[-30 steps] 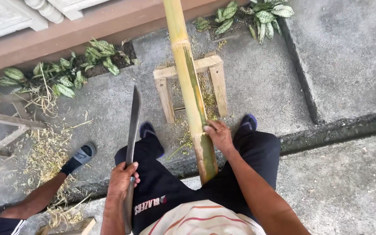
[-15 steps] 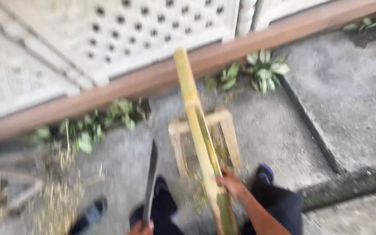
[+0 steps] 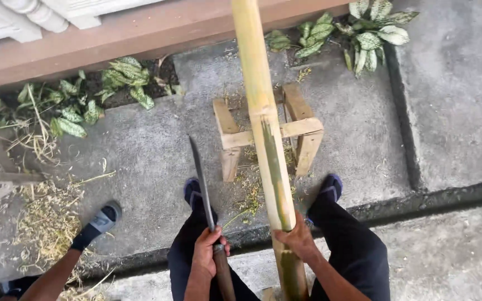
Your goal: Scraping the outer bark of a bamboo pole with a machete while it is supported on a wooden stand.
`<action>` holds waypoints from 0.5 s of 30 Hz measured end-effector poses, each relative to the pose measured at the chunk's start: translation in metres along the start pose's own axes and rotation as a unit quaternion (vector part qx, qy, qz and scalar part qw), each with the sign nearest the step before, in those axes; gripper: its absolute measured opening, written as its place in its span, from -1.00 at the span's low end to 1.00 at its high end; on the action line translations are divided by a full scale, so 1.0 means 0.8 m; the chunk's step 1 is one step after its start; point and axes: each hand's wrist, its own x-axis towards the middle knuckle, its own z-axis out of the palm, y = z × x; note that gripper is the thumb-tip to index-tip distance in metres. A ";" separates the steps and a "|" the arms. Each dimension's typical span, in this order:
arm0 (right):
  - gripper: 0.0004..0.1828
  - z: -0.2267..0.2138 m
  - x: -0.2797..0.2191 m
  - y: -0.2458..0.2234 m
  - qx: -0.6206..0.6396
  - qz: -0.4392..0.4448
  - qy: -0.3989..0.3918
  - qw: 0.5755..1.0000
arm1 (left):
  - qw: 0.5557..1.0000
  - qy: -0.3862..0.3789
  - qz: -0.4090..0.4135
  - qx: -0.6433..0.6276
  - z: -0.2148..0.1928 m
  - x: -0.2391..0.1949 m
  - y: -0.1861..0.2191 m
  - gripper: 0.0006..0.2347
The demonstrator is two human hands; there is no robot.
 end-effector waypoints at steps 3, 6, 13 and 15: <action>-0.05 0.004 0.008 0.031 -0.039 0.015 0.019 0.999 | 1.000 0.005 0.003 -0.018 -0.001 0.008 0.012 -0.83; -0.14 -0.007 0.048 0.104 0.051 -0.103 0.006 0.993 | 0.999 0.020 0.013 -0.035 0.001 0.027 0.011 -0.80; -0.15 -0.007 0.048 0.103 0.017 -0.098 0.030 0.995 | 0.997 -0.010 0.075 -0.014 0.000 0.053 -0.001 -0.81; -0.14 -0.008 0.057 0.102 -0.011 -0.138 0.057 0.989 | 0.997 -0.022 0.078 -0.013 0.006 0.044 0.006 -0.80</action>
